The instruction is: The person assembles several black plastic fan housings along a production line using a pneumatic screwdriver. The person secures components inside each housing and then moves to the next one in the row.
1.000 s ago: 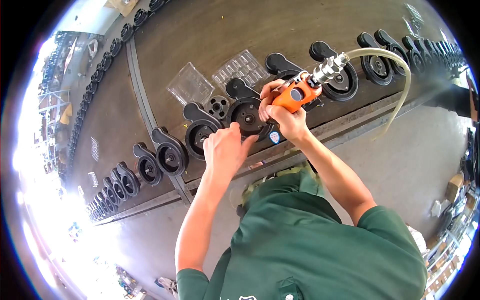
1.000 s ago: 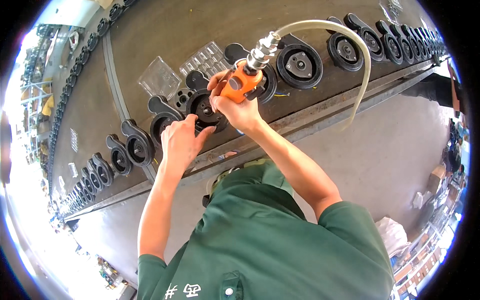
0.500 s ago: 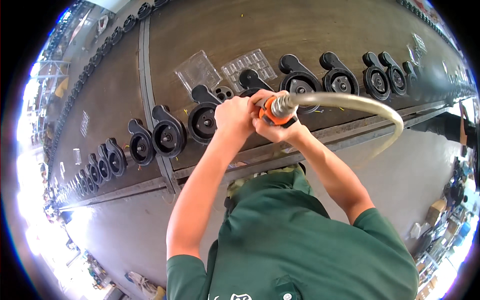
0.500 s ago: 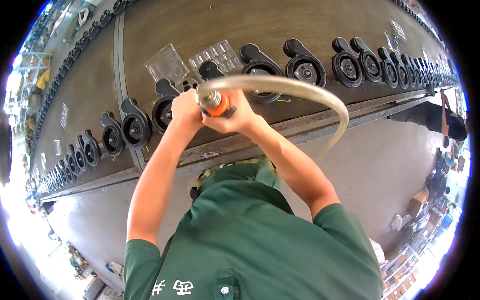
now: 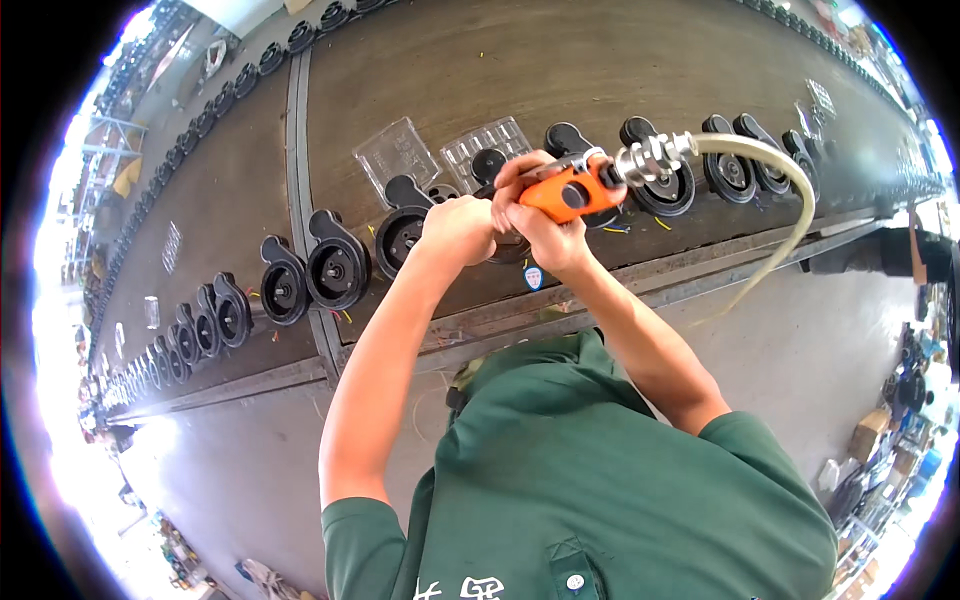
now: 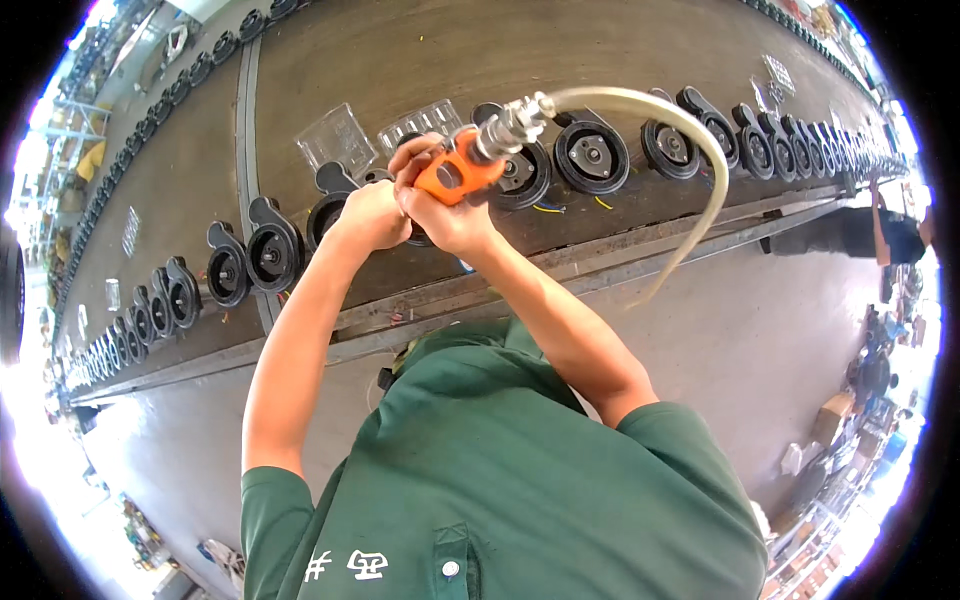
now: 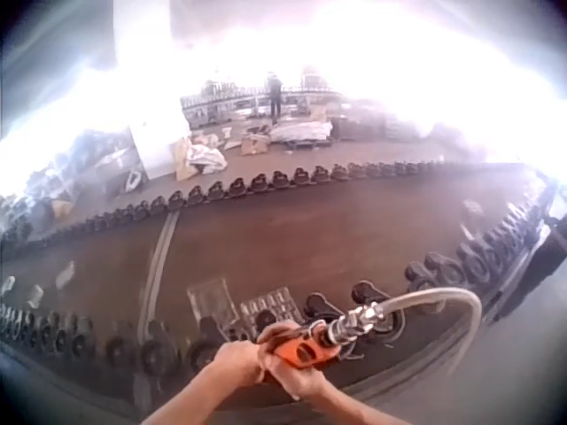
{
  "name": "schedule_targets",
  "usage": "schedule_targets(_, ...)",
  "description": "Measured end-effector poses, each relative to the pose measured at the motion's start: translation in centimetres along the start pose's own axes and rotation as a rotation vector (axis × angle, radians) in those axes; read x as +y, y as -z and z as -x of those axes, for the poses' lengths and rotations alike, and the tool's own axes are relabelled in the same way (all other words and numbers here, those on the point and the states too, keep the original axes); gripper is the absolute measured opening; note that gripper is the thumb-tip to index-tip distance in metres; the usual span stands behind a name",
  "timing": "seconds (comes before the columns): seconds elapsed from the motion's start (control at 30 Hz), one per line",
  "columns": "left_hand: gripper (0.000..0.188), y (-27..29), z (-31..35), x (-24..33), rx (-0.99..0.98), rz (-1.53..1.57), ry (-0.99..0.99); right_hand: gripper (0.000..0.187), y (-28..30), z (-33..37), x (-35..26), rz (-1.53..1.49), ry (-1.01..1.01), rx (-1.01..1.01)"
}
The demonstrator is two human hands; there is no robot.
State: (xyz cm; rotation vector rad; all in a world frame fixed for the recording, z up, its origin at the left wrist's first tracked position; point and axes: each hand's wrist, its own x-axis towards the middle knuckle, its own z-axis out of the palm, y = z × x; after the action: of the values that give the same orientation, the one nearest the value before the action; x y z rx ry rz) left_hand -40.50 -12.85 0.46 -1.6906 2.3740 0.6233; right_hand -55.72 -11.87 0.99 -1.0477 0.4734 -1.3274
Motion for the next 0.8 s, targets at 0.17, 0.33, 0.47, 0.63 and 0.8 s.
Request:
schedule_targets(0.17,0.019,1.6,-0.5,0.4,-0.179,-0.079,0.048,0.021,1.5,0.2,2.9,-0.116,-0.064,0.187)
schedule_targets(0.33,0.025,1.1,-1.8,-1.4,-0.285,-0.107,0.035,0.024,1.2,1.9,3.7,-0.147,-0.069,0.216)
schedule_targets(0.47,0.047,1.8,-2.3,-0.8,-0.334,-0.113,-0.035,0.023,1.6,2.4,3.8,-0.09,-0.076,0.242)
schedule_targets(0.63,0.037,1.9,-2.8,-1.0,-0.405,-0.056,0.055,0.018,1.0,2.5,4.6,-0.119,-0.007,0.399)
schedule_targets(0.8,0.017,2.2,-2.8,-0.8,-0.392,-0.066,0.028,0.018,1.1,2.4,5.0,-0.09,0.029,0.419)
